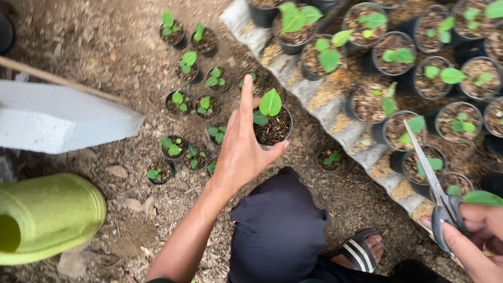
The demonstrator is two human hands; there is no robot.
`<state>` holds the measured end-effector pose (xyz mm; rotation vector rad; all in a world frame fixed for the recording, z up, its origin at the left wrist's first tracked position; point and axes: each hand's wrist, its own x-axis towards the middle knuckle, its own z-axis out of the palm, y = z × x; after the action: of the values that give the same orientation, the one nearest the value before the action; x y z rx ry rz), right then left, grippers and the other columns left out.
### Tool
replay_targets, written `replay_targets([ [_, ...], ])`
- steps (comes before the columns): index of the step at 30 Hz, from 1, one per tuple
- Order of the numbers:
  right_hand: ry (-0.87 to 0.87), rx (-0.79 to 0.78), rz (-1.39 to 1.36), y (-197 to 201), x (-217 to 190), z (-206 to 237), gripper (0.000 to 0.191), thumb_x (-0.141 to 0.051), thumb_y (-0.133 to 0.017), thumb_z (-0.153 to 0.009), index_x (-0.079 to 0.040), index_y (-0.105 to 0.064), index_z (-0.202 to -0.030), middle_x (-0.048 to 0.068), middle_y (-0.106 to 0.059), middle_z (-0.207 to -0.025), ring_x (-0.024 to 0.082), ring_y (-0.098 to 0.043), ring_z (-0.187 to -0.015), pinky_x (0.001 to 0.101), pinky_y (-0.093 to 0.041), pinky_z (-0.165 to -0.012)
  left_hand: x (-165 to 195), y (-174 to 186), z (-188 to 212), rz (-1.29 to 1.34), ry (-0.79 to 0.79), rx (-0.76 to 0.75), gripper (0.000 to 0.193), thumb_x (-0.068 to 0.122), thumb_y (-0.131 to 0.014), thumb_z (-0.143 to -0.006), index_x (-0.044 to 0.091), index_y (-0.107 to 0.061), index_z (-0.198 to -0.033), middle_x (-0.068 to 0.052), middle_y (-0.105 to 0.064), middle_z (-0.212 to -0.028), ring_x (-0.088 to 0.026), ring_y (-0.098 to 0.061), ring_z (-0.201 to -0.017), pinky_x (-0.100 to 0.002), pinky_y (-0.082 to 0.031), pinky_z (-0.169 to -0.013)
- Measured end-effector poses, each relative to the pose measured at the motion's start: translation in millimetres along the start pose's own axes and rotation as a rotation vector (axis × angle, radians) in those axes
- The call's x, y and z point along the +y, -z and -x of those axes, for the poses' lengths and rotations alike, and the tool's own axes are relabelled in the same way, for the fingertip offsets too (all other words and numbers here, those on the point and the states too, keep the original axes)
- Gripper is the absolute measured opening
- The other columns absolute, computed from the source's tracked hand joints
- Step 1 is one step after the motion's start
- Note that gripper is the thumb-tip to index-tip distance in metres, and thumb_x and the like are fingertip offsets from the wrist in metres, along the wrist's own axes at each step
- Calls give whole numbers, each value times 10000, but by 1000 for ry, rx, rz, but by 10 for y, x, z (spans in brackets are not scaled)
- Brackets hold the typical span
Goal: The person trims small seedlings in black nursery bags using scissors. They pick up each seedling, snip off a leaf or stem, and place the seedling back in its original position on a raised platform. The person repeats this process for multiple seedlings throughout the clip.
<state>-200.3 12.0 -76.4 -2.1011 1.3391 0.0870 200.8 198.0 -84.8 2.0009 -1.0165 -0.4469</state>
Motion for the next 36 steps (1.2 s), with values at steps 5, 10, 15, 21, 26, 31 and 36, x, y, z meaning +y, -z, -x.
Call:
replay_targets([
  [5,149,80,-209,167,308,128,236,-89,-722,-931,0,-649,-1138,102,-792,-826,136,-674,-649,252,-510,-546,577,-79,-230,27,-88,-102,1299,244,-934,-755,57,-9,-1648,-292,-577,-1419,-421,-546,-1362,-512,-415,-1156],
  [10,191,131,-363,300,582,346,229,-77,-698,-941,1,-649,-1151,113,-800,-896,133,-778,-797,246,-594,-686,1064,-297,-403,31,-74,-211,1263,315,-942,-714,65,-105,-1627,-289,-568,-1441,-416,-537,-1378,-509,-412,-1150],
  [15,119,134,-332,467,888,468,246,-66,-712,-929,-5,-664,-1163,114,-787,-934,143,-799,-744,256,-545,-570,1458,-525,-476,-35,-191,-236,1181,339,-949,-718,30,-198,-1575,-267,-567,-1437,-406,-535,-1367,-502,-405,-1149],
  [21,103,199,-341,663,1120,673,240,-85,-736,-911,-8,-672,-1129,94,-761,-828,119,-694,-664,240,-520,-568,1833,-845,-502,-93,-358,-285,931,372,-927,-743,-34,-398,-1393,-253,-575,-1343,-378,-569,-1293,-488,-444,-1105],
  [26,-36,253,-238,844,1162,826,223,-97,-755,-909,-21,-713,-1114,65,-746,-803,125,-598,-610,255,-454,-507,2127,-1133,-476,-106,-430,-415,837,376,-913,-751,-40,-482,-1336,-236,-599,-1280,-365,-577,-1219,-493,-461,-1042],
  [31,-126,355,-258,1021,1351,1051,203,-172,-745,-954,-32,-735,-1101,59,-716,-764,113,-588,-576,257,-449,-550,2395,-1513,-467,-89,-601,-517,778,383,-907,-801,-36,-517,-1326,-230,-596,-1332,-350,-577,-1240,-489,-475,-1055],
  [36,-292,468,-241,1122,1498,1198,213,-232,-782,-994,-26,-728,-986,72,-645,-707,115,-591,-598,266,-469,-598,2693,-1931,-334,-38,-585,-653,899,360,-911,-756,-48,-437,-1403,-256,-568,-1366,-353,-558,-1277,-489,-452,-1088],
])
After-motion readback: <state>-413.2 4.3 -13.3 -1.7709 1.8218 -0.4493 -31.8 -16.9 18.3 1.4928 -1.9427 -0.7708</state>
